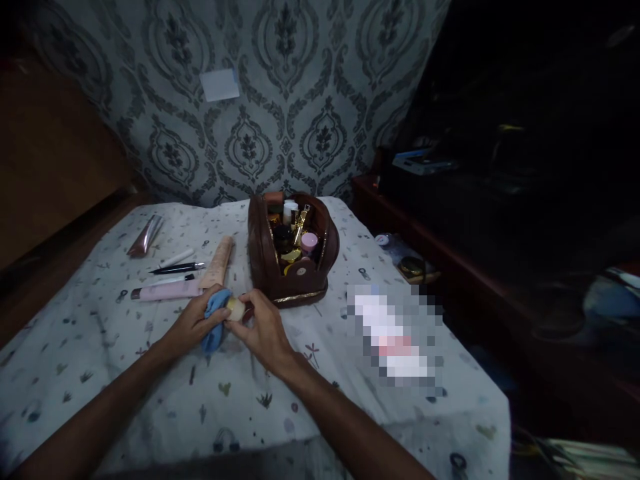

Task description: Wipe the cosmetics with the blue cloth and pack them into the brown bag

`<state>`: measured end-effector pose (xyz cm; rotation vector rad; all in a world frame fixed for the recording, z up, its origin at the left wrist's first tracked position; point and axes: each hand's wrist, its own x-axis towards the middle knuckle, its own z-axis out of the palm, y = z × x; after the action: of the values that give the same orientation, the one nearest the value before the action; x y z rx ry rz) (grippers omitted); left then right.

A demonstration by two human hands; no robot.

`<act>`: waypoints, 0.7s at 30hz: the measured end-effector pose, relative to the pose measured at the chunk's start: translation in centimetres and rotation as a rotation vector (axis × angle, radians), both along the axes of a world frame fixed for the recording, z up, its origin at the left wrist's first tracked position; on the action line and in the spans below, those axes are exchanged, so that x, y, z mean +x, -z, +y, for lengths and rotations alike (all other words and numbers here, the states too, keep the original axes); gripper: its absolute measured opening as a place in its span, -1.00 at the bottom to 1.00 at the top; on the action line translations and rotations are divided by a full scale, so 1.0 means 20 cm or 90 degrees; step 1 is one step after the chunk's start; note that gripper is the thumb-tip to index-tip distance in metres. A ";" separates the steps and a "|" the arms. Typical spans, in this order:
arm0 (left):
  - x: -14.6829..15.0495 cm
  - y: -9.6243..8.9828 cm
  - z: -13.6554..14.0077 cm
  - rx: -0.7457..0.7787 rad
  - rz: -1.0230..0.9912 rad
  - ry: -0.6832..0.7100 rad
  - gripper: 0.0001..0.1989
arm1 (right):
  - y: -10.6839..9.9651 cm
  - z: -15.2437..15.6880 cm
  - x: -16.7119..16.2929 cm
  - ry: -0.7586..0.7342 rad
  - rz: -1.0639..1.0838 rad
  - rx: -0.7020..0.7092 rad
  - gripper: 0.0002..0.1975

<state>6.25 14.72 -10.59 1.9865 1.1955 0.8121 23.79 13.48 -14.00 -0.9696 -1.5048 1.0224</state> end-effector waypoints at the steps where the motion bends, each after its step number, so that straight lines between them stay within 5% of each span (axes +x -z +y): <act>1: 0.00 -0.01 0.00 0.006 -0.023 0.017 -0.73 | 0.00 0.01 0.00 -0.022 0.041 -0.038 -0.68; 8: -0.01 -0.04 0.00 0.025 -0.094 0.081 -0.65 | -0.01 0.03 0.00 -0.216 0.279 -0.286 -0.52; 15: -0.02 0.01 -0.01 0.144 -0.042 0.042 -0.59 | -0.04 0.01 -0.01 -0.286 0.453 -0.353 -0.53; 21: -0.01 0.03 -0.02 0.256 0.035 0.019 -0.57 | -0.04 0.01 -0.01 -0.283 0.461 -0.371 -0.63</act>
<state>6.14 14.36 -11.13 2.3553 1.0926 1.0540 23.65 13.61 -13.12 -0.5259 -0.8207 1.9527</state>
